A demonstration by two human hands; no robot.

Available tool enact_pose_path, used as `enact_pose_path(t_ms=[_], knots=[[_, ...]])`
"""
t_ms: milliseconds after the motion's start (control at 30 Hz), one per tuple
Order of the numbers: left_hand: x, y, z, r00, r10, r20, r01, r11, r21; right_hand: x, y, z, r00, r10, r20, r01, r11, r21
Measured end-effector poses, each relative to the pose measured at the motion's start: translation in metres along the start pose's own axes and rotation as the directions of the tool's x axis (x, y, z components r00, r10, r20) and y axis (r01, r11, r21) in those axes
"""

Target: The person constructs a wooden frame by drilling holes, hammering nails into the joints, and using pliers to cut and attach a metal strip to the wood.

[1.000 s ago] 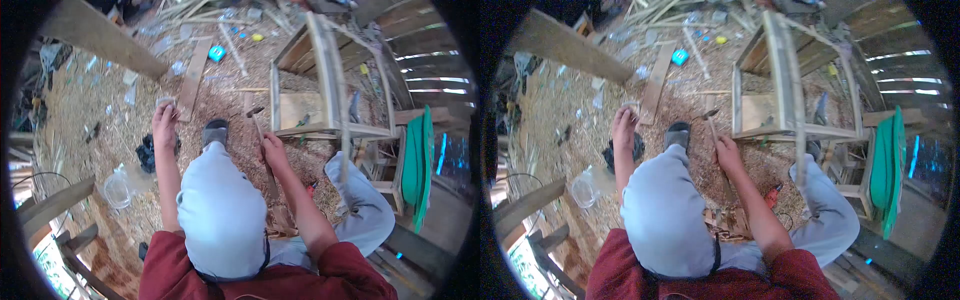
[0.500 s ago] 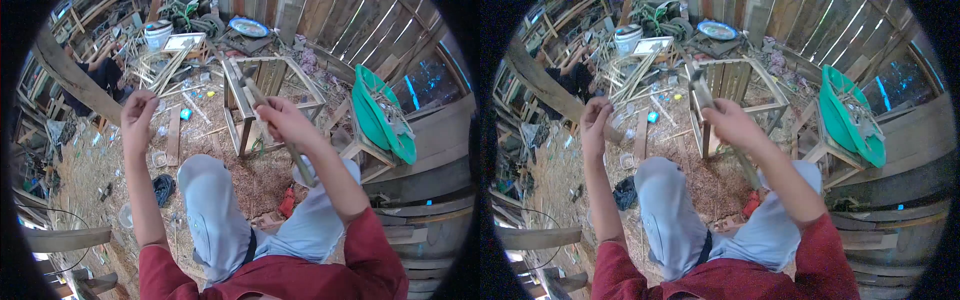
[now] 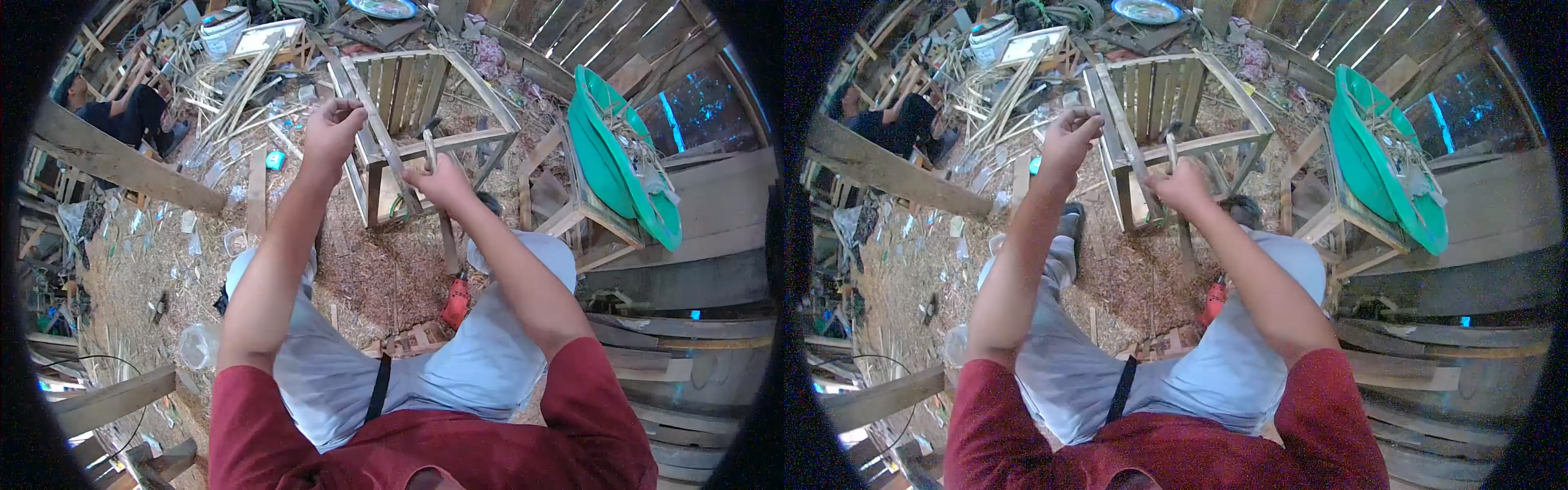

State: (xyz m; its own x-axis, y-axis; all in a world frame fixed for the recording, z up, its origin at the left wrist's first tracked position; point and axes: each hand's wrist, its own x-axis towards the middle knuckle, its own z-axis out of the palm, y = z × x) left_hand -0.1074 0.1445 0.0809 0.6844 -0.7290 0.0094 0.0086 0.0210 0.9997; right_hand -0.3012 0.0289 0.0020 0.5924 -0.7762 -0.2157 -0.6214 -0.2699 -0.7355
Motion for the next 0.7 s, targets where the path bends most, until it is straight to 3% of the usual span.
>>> enact_pose_path(t_ms=[67,167,300,333,400,500,533,633,700], knots=[[0.005,-0.007,-0.005,0.992,-0.125,0.005,0.125,0.992,0.006,0.003,-0.001,0.010,0.999,-0.026,-0.019,0.026,1.000,0.015],[0.023,-0.002,-0.004,0.992,-0.124,-0.016,0.122,0.987,-0.108,0.018,0.004,0.012,0.983,0.059,0.176,-0.090,0.980,0.177],[0.051,-0.003,-0.004,0.981,0.188,-0.043,-0.178,0.969,0.169,0.022,-0.008,-0.031,0.995,0.052,0.090,-0.066,0.984,0.163],[0.055,-0.003,-0.007,0.967,0.249,-0.048,-0.222,0.923,0.314,0.023,-0.012,-0.043,0.989,0.061,0.137,-0.086,0.978,0.188],[0.060,0.002,-0.010,0.963,0.269,0.007,-0.248,0.877,0.411,0.025,-0.018,-0.059,0.971,0.073,0.230,-0.129,0.962,0.239],[0.069,0.000,-0.014,0.958,0.267,0.103,-0.281,0.810,0.515,0.021,-0.015,-0.044,0.971,0.131,0.199,-0.172,0.962,0.210],[0.071,-0.003,-0.015,0.957,0.257,0.137,-0.290,0.790,0.541,0.014,-0.017,-0.037,0.961,0.166,0.222,-0.234,0.916,0.326],[0.078,-0.019,-0.014,0.962,0.158,0.222,-0.263,0.752,0.604,0.007,-0.020,-0.018,0.936,0.106,0.334,-0.239,0.889,0.389],[0.080,-0.022,-0.010,0.955,0.127,0.268,-0.275,0.721,0.636,0.010,-0.009,-0.002,0.942,0.117,0.316,-0.239,0.893,0.381]])
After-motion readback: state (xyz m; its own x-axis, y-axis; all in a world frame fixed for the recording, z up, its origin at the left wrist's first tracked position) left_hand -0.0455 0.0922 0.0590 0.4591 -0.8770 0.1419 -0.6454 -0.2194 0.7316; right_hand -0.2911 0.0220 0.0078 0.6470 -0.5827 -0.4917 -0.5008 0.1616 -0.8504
